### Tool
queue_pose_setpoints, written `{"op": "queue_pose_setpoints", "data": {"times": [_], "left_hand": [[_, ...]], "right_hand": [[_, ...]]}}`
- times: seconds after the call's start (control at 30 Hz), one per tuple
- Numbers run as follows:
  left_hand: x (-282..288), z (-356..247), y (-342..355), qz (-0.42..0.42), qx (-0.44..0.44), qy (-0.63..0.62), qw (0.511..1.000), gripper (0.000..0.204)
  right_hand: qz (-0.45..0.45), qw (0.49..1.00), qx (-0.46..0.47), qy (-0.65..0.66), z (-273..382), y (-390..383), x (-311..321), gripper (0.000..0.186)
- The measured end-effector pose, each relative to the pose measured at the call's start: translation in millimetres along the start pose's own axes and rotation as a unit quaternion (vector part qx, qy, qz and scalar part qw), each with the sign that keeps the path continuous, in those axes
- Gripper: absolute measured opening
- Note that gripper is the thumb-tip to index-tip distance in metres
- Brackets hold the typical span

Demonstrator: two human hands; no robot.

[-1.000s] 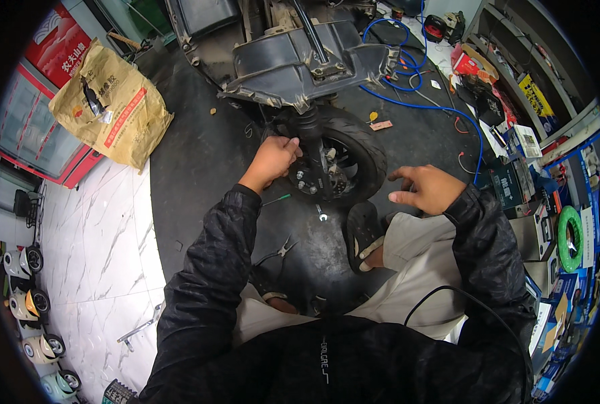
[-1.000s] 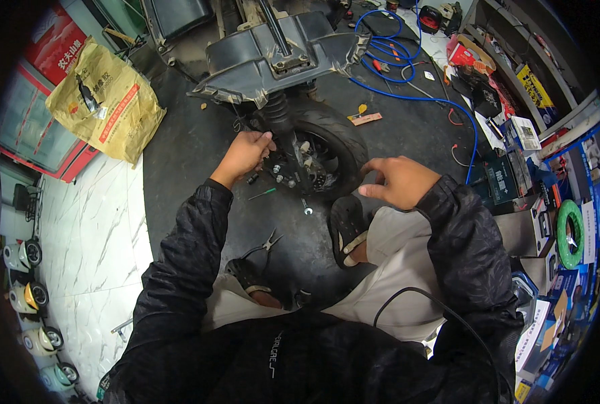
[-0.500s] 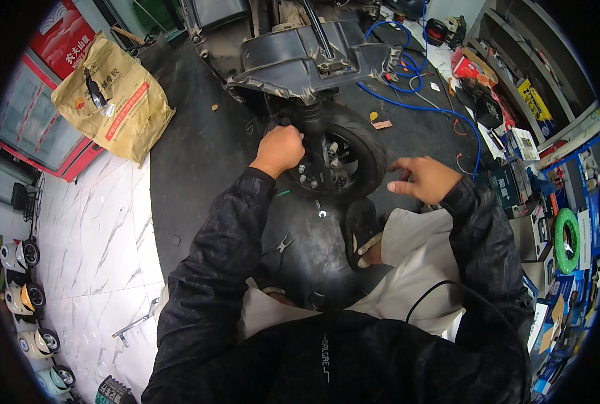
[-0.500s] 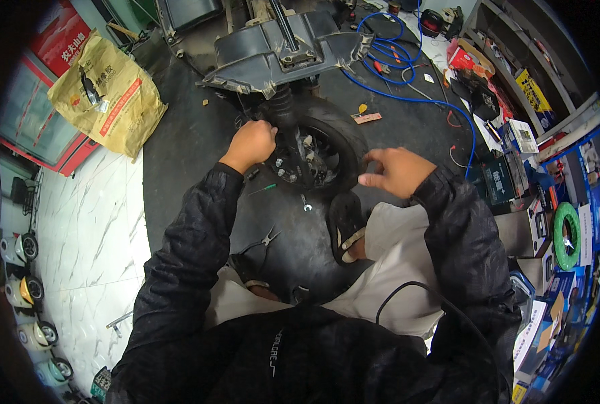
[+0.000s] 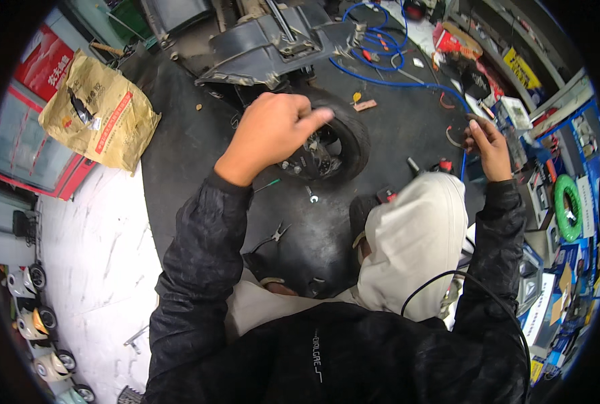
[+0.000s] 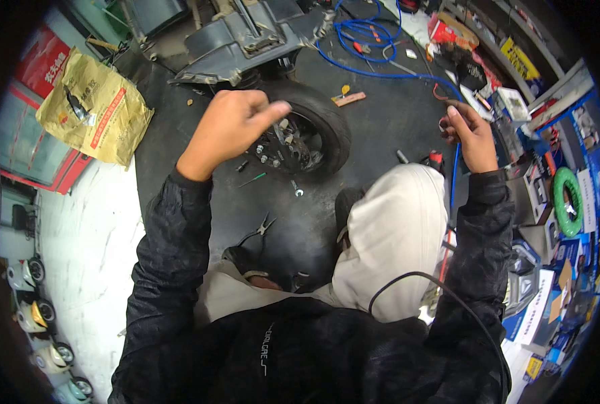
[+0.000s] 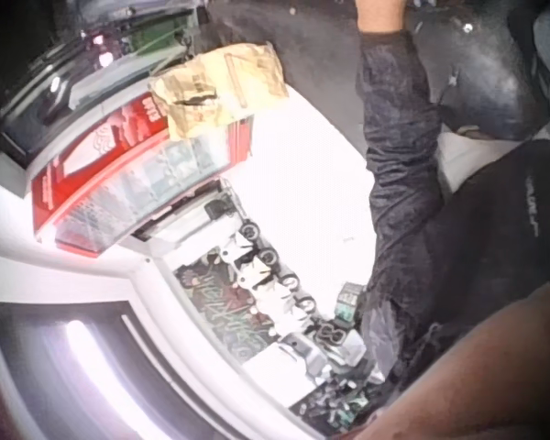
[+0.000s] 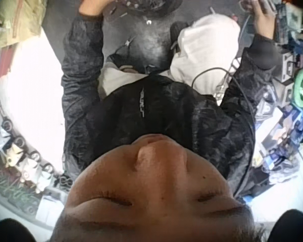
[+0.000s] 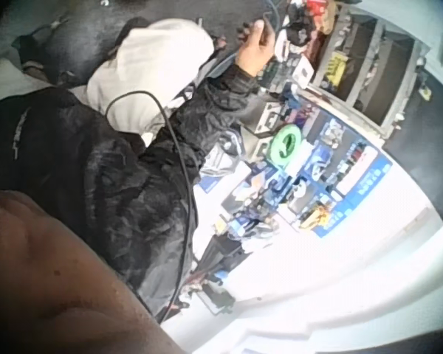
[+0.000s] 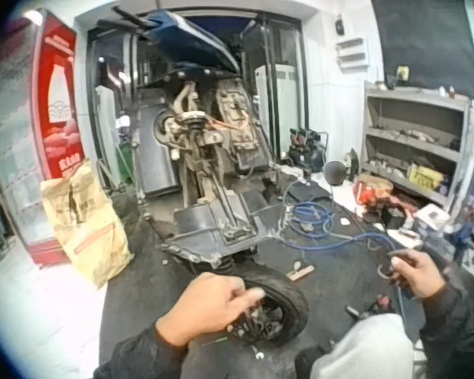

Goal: The person works on the rear wheel and brake assembly of a motorcycle. They use a cordless impact wrench and hand tools to remove and reinstall bolts, then adjust the brake caliper and rotor area.

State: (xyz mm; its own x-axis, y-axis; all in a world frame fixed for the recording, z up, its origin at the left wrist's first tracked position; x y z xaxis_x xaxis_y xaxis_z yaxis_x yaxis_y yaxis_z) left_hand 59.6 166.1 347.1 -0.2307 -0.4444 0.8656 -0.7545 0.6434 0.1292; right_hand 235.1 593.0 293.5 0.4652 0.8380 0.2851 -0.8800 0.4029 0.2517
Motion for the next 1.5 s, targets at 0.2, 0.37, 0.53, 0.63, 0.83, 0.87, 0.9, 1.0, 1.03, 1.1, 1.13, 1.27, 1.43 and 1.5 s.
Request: {"op": "queue_pose_setpoints", "data": {"times": [0.2,0.37,0.53,0.63,0.83,0.87,0.9,1.0,1.03,1.1,1.13,1.27,1.43,1.5], "left_hand": [[3.3,15.1,-31.3,-0.121,-0.035,-0.097,0.987,0.013],[-11.7,89.4,-68.7,-0.115,0.172,-0.054,0.977,0.02],[-33.3,128.1,-120.1,-0.046,0.299,-0.091,0.949,0.04],[-40.8,130.5,-141.3,-0.029,0.326,-0.107,0.939,0.038],[-34.7,117.2,-158.0,-0.003,0.34,-0.093,0.936,0.027],[-34.4,114.6,-158.6,-0.006,0.34,-0.107,0.934,0.026],[-32.7,112.2,-157.3,-0.013,0.333,-0.115,0.936,0.025],[-29.5,107.0,-157.1,-0.018,0.337,-0.117,0.934,0.024],[-30.0,106.8,-155.8,-0.017,0.341,-0.116,0.933,0.024],[-32.8,103.4,-153.5,-0.016,0.329,-0.122,0.936,0.024],[-34.3,101.8,-153.1,-0.017,0.327,-0.122,0.937,0.024],[-43.7,94.7,-154.3,0.012,0.322,-0.085,0.943,0.021],[-51.8,88.4,-157.8,0.087,0.288,-0.106,0.948,0.023],[-54.6,89.8,-159.8,0.122,0.283,-0.117,0.944,0.026]], "right_hand": [[0.077,0.876,-0.201,-0.432,-295.0,-132.9,-44.7,0.046],[0.116,0.833,-0.254,-0.477,-388.2,-212.3,-115.3,0.069],[0.092,0.822,-0.339,-0.448,-386.2,-199.5,-130.8,0.055],[0.077,0.838,-0.368,-0.395,-389.5,-191.7,-128.7,0.058],[-0.06,0.859,-0.376,-0.341,-376.7,-172.3,-111.5,0.07],[-0.067,0.867,-0.318,-0.377,-366.0,-163.4,-110.2,0.071],[-0.037,0.846,-0.328,-0.419,-363.4,-157.7,-112.4,0.073],[-0.015,0.82,-0.357,-0.447,-363.8,-136.3,-111.0,0.076],[-0.001,0.808,-0.385,-0.446,-369.9,-129.5,-107.9,0.077],[-0.045,0.778,-0.365,-0.509,-376.6,-108.5,-96.5,0.079],[-0.048,0.755,-0.387,-0.527,-387.1,-98.1,-88.3,0.08],[-0.031,0.766,-0.432,-0.475,-427.2,-78.5,-69.8,0.08],[-0.018,0.757,-0.426,-0.495,-430.4,-114.2,-88.6,0.078],[-0.009,0.758,-0.42,-0.5,-426.4,-118.6,-91.4,0.077]]}}
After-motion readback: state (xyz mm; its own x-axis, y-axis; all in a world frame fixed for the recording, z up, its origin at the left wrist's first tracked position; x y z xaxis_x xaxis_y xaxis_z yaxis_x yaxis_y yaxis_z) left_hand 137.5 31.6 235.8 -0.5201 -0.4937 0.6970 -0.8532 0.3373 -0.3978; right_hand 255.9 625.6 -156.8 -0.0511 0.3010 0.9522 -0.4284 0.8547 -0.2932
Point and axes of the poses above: each hand's wrist, its own y-axis towards the middle knuckle, its own x-axis out of the back of the hand, z = x × y, the point moved 6 cm from there along y, towards the middle knuckle, and after that the axes turned 5 degrees about x, right-handed, at the moved point
